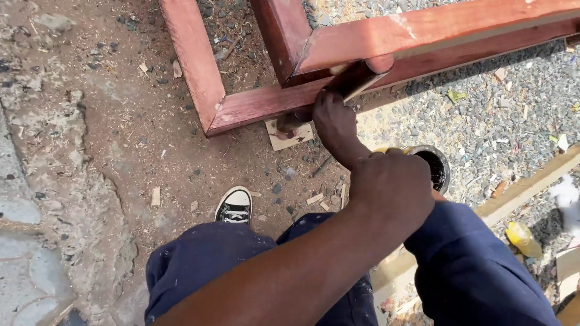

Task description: Applying dark wood stain to a wooden furniture frame using a cloth applicator.

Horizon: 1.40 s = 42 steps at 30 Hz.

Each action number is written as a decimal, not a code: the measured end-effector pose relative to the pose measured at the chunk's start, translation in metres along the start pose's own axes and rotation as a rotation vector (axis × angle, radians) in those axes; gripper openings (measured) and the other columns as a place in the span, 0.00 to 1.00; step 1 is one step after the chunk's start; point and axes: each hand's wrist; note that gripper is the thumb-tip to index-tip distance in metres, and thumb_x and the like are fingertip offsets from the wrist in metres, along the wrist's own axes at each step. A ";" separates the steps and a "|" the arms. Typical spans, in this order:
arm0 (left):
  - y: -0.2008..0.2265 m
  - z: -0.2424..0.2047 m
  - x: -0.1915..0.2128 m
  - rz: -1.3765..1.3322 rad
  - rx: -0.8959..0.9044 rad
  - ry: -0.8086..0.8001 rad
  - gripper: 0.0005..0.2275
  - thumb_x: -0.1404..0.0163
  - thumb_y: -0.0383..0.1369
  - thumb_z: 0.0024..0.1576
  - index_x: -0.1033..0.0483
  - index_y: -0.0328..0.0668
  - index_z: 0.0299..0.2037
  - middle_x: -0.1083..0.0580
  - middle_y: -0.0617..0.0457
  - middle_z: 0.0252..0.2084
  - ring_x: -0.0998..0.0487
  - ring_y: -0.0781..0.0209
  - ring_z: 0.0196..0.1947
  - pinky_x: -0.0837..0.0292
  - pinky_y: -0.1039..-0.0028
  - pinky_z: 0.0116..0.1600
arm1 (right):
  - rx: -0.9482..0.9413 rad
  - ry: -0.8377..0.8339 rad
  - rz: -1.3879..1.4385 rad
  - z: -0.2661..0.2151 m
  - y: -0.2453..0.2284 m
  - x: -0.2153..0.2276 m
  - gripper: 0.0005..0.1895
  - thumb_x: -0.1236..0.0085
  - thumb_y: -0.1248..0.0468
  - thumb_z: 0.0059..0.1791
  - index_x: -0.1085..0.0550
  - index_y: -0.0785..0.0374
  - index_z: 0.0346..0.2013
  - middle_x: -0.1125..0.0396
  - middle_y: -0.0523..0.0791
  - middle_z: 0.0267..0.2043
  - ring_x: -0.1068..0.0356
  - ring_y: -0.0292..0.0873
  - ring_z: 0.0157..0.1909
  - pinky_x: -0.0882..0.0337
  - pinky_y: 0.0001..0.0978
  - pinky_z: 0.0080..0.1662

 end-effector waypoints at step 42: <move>0.007 0.020 0.067 -0.267 -0.171 -0.166 0.08 0.53 0.28 0.55 0.18 0.42 0.33 0.22 0.46 0.26 0.14 0.45 0.31 0.19 0.53 0.41 | 0.083 0.166 -0.060 -0.003 -0.003 -0.057 0.19 0.49 0.62 0.46 0.24 0.68 0.48 0.35 0.50 0.30 0.27 0.46 0.25 0.27 0.41 0.20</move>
Point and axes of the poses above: each hand's wrist, its own z-axis towards the middle knuckle, its own x-axis out of the back of the hand, y = z × x
